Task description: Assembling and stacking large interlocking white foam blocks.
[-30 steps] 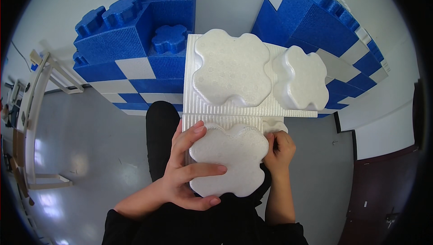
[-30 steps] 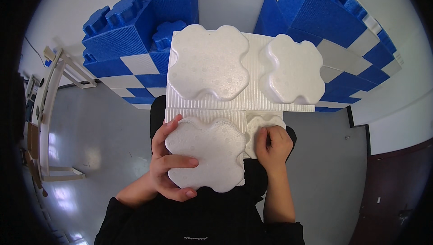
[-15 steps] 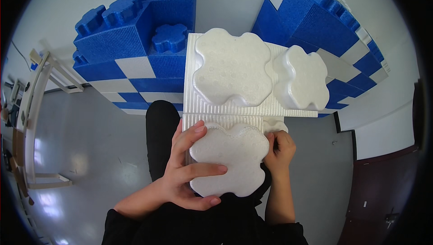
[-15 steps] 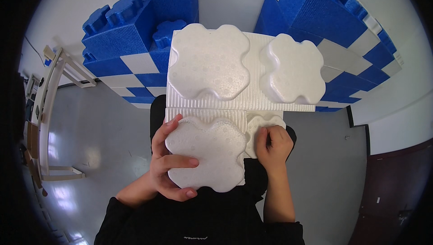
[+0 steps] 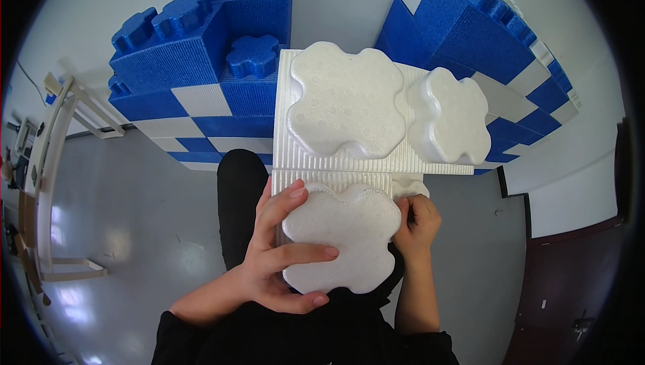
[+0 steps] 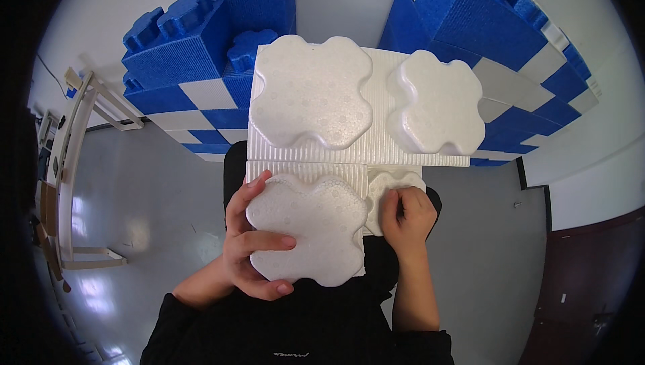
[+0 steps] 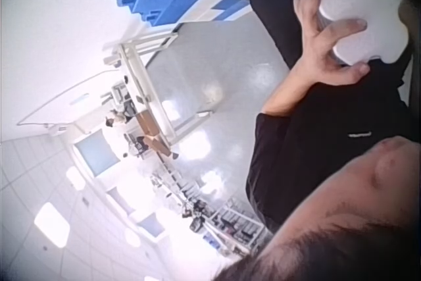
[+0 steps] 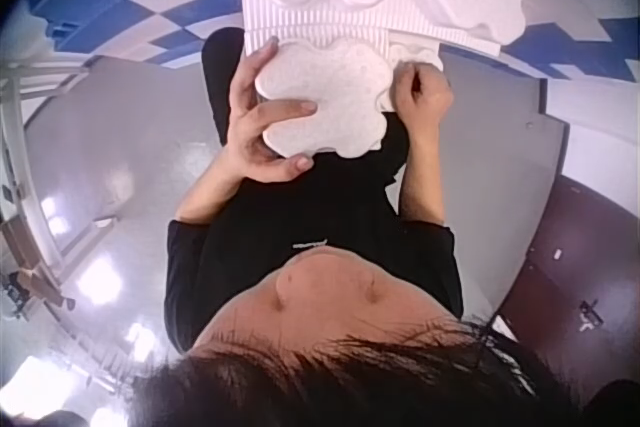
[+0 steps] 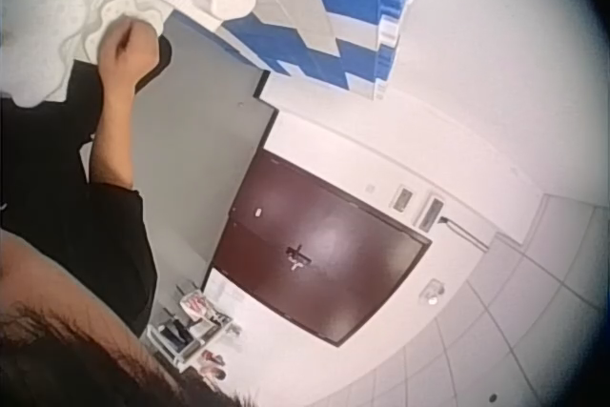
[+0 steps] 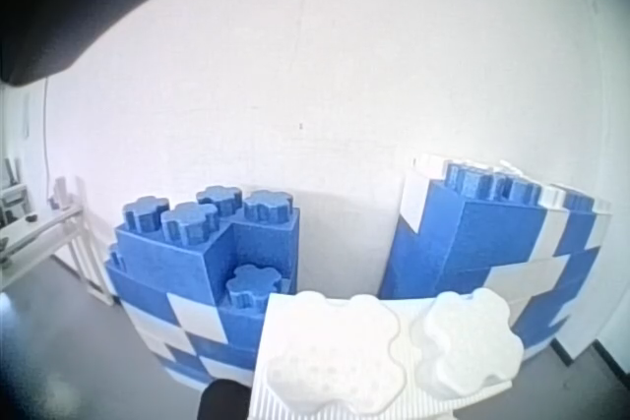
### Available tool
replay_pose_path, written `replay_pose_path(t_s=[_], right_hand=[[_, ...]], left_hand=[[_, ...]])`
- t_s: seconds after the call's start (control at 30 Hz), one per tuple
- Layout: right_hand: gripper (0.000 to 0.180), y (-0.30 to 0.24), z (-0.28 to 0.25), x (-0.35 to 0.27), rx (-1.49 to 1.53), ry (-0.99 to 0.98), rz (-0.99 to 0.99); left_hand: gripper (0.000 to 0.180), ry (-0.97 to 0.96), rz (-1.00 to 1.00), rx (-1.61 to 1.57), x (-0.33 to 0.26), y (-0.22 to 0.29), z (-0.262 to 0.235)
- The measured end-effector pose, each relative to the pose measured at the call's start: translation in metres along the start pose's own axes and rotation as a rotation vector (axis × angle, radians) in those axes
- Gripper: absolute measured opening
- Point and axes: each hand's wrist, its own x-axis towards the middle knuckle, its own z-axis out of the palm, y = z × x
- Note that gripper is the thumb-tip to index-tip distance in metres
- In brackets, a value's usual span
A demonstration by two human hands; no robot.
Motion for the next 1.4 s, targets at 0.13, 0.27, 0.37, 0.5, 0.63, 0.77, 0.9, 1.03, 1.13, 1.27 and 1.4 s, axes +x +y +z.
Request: replay_pose_path(t_s=[0.13,0.27,0.37,0.5,0.63,0.77,0.9,1.03,1.13,1.27,1.4], right_hand=[[0.012,-0.002,0.0,0.001,0.011,0.004,0.015],[0.012,-0.001,-0.001,0.0,0.016,0.014,-0.012],[0.012,-0.001,-0.002,0.002,-0.018,0.001,-0.021],[0.012,-0.003,0.0,-0.001,-0.015,-0.008,0.019],[0.011,-0.002,-0.003,-0.002,0.058,-0.004,0.067],[0.007,-0.026,-0.044,0.018,0.191,-0.183,0.183],[0.043,-0.112,-0.106,0.073,0.218,-0.301,-0.23],[0.088,-0.171,-0.099,0.103,0.057,-0.728,-0.471],[0.104,-0.181,-0.081,0.097,-0.109,-0.894,-0.509],[0.106,-0.179,-0.057,0.09,-0.252,-0.888,-0.545],[0.106,-0.18,-0.055,0.091,-0.238,-0.876,-0.536]], left_hand=[[0.054,0.062,-0.003,-0.201,0.006,-0.008,-0.013],[0.039,0.19,-0.01,0.083,0.075,-0.015,-0.044],[0.033,0.108,0.065,0.184,0.145,-0.023,-0.047],[0.036,-0.057,0.175,0.488,0.203,-0.025,-0.029],[0.051,-0.178,0.101,0.706,0.205,-0.028,-0.012],[0.055,-0.273,-0.002,0.725,0.204,-0.026,-0.014],[0.054,-0.261,-0.006,0.746,0.203,-0.029,-0.014],[0.054,-0.185,0.048,0.742,0.199,-0.039,-0.016],[0.054,-0.168,0.074,0.71,0.204,-0.04,-0.01],[0.055,-0.2,0.014,0.734,0.204,-0.037,-0.013],[0.052,-0.212,0.014,0.758,0.205,-0.036,-0.012]])
